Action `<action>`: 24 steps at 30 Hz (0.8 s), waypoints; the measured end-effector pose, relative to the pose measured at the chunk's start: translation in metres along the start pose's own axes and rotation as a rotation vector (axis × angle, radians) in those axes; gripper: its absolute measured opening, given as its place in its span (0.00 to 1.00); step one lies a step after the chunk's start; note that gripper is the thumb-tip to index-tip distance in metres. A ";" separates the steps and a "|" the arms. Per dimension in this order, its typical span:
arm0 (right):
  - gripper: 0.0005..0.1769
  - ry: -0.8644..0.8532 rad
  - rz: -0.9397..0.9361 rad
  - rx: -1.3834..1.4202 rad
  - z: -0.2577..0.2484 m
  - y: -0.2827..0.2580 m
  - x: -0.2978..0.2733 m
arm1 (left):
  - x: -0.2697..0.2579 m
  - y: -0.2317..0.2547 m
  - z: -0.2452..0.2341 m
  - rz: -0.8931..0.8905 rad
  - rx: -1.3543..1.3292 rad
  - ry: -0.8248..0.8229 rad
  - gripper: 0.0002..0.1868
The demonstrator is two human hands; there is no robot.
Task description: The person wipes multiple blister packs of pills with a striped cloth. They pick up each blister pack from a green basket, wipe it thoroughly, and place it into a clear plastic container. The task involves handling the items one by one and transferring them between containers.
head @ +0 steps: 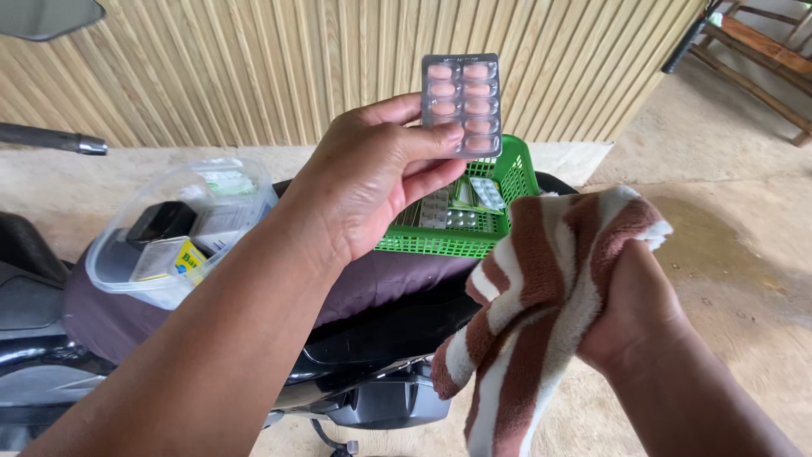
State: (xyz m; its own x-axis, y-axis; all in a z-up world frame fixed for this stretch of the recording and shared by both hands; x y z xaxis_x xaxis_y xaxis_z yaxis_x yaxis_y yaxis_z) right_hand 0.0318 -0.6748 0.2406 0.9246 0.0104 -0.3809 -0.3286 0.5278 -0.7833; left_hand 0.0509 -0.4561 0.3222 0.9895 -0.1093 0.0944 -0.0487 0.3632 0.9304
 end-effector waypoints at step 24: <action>0.20 0.120 0.002 -0.235 -0.038 0.044 -0.009 | -0.108 -0.034 -0.231 -0.026 0.997 1.006 0.34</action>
State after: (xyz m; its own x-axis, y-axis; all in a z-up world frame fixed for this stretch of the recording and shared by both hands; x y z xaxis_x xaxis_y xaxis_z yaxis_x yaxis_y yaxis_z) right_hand 0.0014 -0.6835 0.1911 0.8988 -0.0970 -0.4275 -0.3795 0.3160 -0.8696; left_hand -0.0226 -0.2427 0.1982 0.6440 0.7438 0.1789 0.3149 -0.4709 0.8241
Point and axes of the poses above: each hand's wrist, its own x-axis towards the middle knuckle, its own z-axis out of the palm, y = z × x, the point moved 7 cm from there along x, towards the middle knuckle
